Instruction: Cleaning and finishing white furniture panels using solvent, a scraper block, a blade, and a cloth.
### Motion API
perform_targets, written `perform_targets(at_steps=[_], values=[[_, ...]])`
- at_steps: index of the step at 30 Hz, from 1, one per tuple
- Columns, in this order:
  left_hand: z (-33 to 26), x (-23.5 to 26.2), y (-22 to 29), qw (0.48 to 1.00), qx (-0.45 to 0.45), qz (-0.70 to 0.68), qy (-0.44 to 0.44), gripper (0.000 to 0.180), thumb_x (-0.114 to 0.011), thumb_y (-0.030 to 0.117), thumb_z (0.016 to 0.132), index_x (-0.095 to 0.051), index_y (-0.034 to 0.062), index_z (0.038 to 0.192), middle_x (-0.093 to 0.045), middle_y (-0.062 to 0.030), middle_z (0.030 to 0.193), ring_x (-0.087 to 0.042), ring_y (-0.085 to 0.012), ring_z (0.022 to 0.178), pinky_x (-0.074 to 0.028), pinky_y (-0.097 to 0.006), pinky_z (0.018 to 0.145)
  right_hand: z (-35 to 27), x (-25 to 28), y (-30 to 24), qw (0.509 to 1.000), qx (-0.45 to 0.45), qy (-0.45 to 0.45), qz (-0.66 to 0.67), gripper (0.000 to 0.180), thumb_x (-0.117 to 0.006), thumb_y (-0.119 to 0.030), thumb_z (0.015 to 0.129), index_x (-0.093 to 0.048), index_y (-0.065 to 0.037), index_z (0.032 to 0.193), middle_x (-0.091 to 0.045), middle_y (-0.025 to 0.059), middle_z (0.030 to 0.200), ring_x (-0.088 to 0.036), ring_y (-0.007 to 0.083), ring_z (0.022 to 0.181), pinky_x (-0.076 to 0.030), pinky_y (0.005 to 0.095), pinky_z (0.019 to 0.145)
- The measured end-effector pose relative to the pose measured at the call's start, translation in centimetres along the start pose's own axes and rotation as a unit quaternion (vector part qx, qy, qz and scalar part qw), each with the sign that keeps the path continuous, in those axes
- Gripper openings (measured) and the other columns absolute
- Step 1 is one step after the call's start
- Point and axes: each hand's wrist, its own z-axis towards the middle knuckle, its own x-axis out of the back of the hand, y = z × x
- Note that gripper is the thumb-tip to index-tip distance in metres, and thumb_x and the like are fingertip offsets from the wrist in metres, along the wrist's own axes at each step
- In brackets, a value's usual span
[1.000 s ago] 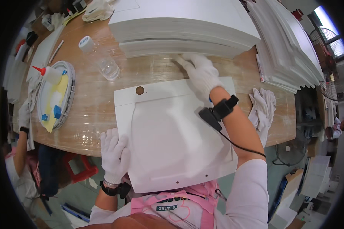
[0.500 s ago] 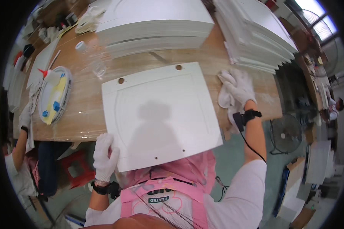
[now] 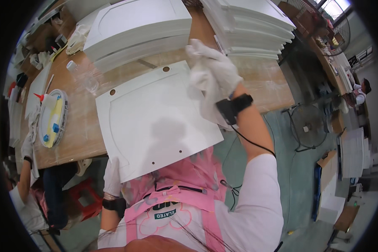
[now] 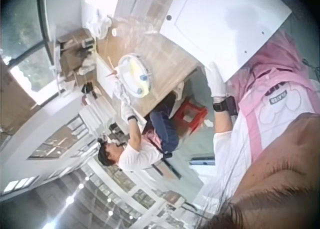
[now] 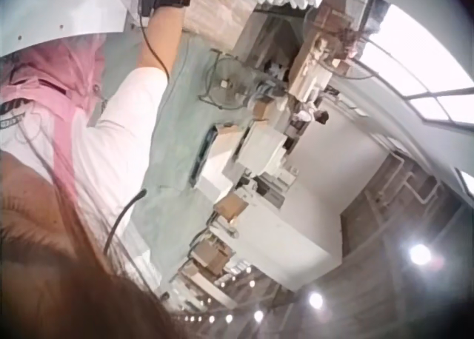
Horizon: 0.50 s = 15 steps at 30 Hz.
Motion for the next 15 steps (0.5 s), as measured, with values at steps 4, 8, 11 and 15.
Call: perform_targets(at_steps=[4,8,11,15], values=[[1.0,0.3,-0.5,0.999,-0.036,0.012,-0.034,0.053,-0.049,0.04,0.104,-0.049,0.0006,0.139,-0.062,-0.0104,0.123,-0.062,-0.0158,0.103,-0.051,-0.031,0.085,0.1,-8.3,4.6,0.847,0.03,-0.053,-0.527,0.052,-0.059,-0.039,0.091,-0.053,-0.011,0.134,-0.055,0.0211,0.13,-0.055,0.0379,0.116,-0.042,0.0504,0.101],[1.0,0.3,-0.4,0.997,-0.038,0.06,-0.017,0.053,-0.049,0.039,0.104,-0.049,-0.0007,0.139,-0.062,-0.0108,0.123,-0.062,-0.0161,0.103,-0.051,-0.031,0.085,-4.2,-17.9,4.5,0.836,0.213,-0.126,-0.489,0.061,-0.062,-0.037,0.081,-0.054,-0.007,0.133,-0.051,0.0261,0.135,-0.044,0.0478,0.127,-0.029,0.0622,0.108],[1.2,1.0,-1.3,1.0,-0.016,-0.002,-0.02,0.053,-0.048,0.038,0.104,-0.049,-0.001,0.14,-0.062,-0.0117,0.125,-0.062,-0.0172,0.107,-0.051,-0.03,0.088,-11.6,-24.6,-0.4,0.848,0.308,-0.249,-0.351,0.052,-0.061,-0.033,0.082,-0.06,-0.005,0.125,-0.056,0.0246,0.126,-0.048,0.0447,0.122,-0.035,0.0554,0.107],[2.3,1.7,-4.0,0.992,-0.053,-0.107,-0.044,0.048,-0.046,0.03,0.106,-0.047,-0.0034,0.14,-0.062,-0.0122,0.128,-0.062,-0.0195,0.113,-0.051,-0.031,0.095,-14.6,-24.4,-2.5,0.813,0.175,-0.535,-0.147,0.044,-0.063,-0.029,0.086,-0.062,-0.001,0.12,-0.063,0.0205,0.11,-0.056,0.0366,0.108,-0.044,0.047,0.097]])
